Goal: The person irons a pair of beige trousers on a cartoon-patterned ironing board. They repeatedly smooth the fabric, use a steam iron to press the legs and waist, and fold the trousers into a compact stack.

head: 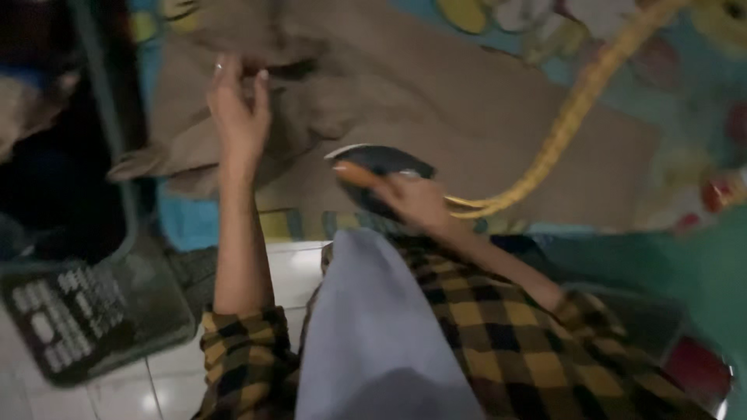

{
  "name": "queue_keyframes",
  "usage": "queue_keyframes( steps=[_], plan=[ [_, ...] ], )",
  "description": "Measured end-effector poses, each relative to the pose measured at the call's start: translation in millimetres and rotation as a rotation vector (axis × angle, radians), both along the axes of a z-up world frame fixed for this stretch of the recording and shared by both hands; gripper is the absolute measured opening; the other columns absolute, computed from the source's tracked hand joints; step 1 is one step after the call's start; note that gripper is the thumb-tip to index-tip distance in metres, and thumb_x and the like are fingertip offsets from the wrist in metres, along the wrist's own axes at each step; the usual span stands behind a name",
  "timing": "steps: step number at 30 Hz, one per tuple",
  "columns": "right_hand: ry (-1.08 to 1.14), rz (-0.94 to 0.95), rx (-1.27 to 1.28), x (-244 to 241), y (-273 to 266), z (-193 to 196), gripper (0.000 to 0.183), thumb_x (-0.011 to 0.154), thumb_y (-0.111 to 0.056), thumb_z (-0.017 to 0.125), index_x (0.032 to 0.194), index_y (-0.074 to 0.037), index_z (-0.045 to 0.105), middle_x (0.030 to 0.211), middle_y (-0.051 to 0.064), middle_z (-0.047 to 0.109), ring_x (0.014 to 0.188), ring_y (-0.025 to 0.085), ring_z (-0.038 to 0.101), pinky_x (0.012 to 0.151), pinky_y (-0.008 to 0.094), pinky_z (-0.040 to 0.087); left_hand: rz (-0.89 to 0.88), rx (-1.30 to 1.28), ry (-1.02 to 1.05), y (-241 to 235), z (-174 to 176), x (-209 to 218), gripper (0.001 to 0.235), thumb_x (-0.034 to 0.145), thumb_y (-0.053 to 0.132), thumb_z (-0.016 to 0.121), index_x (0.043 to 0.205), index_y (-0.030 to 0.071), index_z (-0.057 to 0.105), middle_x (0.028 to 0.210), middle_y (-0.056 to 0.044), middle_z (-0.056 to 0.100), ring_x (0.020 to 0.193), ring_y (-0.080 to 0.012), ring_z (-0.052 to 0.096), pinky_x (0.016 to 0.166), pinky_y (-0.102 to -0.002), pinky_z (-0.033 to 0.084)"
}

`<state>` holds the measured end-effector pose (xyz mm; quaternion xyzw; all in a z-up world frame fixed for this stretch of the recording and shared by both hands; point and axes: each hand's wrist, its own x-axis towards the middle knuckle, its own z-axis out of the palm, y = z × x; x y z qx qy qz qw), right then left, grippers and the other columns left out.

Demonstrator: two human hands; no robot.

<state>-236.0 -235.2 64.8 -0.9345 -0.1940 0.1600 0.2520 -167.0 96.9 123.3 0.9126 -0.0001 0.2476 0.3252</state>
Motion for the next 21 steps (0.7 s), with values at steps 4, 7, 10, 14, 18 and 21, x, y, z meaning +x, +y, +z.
queue_keyframes(
  steps=[4, 7, 10, 14, 18, 21],
  plan=[
    [0.084, -0.021, -0.072, -4.9, -9.2, 3.4, 0.049, 0.098, -0.057, 0.054, 0.103, -0.011, 0.069, 0.079, 0.018, 0.072, 0.073, 0.040, 0.070, 0.060, 0.052, 0.052, -0.136, 0.129, -0.158, -71.4, 12.0, 31.5, 0.024, 0.102, 0.009, 0.067, 0.117, -0.009, 0.060, 0.116, -0.034, 0.061, 0.101, -0.0492, 0.058, 0.087, -0.052, 0.048],
    [0.076, -0.194, -0.014, -5.4, -67.8, -11.0, 0.050, 0.101, -0.054, 0.051, 0.103, -0.008, 0.069, 0.085, 0.020, 0.071, 0.072, 0.038, 0.070, 0.061, 0.049, 0.054, -0.253, -0.016, 0.132, -85.0, 27.8, 38.5, 0.013, 0.111, 0.006, 0.066, 0.115, -0.006, 0.061, 0.109, -0.029, 0.060, 0.102, -0.0480, 0.057, 0.089, -0.053, 0.046],
    [-0.059, -0.384, 0.307, -22.9, -181.4, -37.9, 0.041, 0.115, -0.036, 0.045, 0.114, -0.001, 0.066, 0.095, 0.019, 0.070, 0.076, 0.037, 0.068, 0.065, 0.045, 0.054, -0.281, -0.033, 0.159, -82.2, 29.2, 35.5, 0.009, 0.111, 0.003, 0.064, 0.114, -0.004, 0.060, 0.110, -0.026, 0.061, 0.104, -0.0441, 0.060, 0.091, -0.049, 0.048],
    [-0.186, -0.883, -0.427, -24.2, -336.4, -68.0, 0.056, 0.113, -0.051, 0.050, 0.102, -0.001, 0.070, 0.081, 0.023, 0.065, 0.071, 0.045, 0.062, 0.059, 0.054, 0.048, -0.243, -0.016, 0.240, -87.2, -2.9, 17.8, 0.014, 0.103, 0.006, 0.068, 0.115, -0.001, 0.065, 0.111, -0.022, 0.065, 0.102, -0.0410, 0.064, 0.087, -0.046, 0.050],
    [-0.203, -0.971, -0.210, -18.2, -424.4, -51.9, 0.055, 0.118, -0.044, 0.047, 0.104, 0.003, 0.070, 0.091, 0.027, 0.068, 0.084, 0.047, 0.064, 0.072, 0.056, 0.048, -0.336, 0.373, 0.340, -109.5, -61.7, -10.8, 0.027, 0.086, 0.011, 0.076, 0.111, 0.005, 0.069, 0.114, -0.018, 0.065, 0.110, -0.0386, 0.060, 0.093, -0.050, 0.045],
    [-0.155, -0.794, -0.070, -25.8, -422.6, -28.2, 0.053, 0.121, -0.039, 0.045, 0.106, 0.006, 0.068, 0.099, 0.029, 0.069, 0.093, 0.048, 0.065, 0.079, 0.056, 0.048, -0.261, 0.555, 0.421, -99.9, -88.8, -24.3, 0.043, 0.076, 0.007, 0.074, 0.119, 0.005, 0.069, 0.125, -0.016, 0.064, 0.117, -0.0366, 0.058, 0.096, -0.050, 0.043]
  ],
)
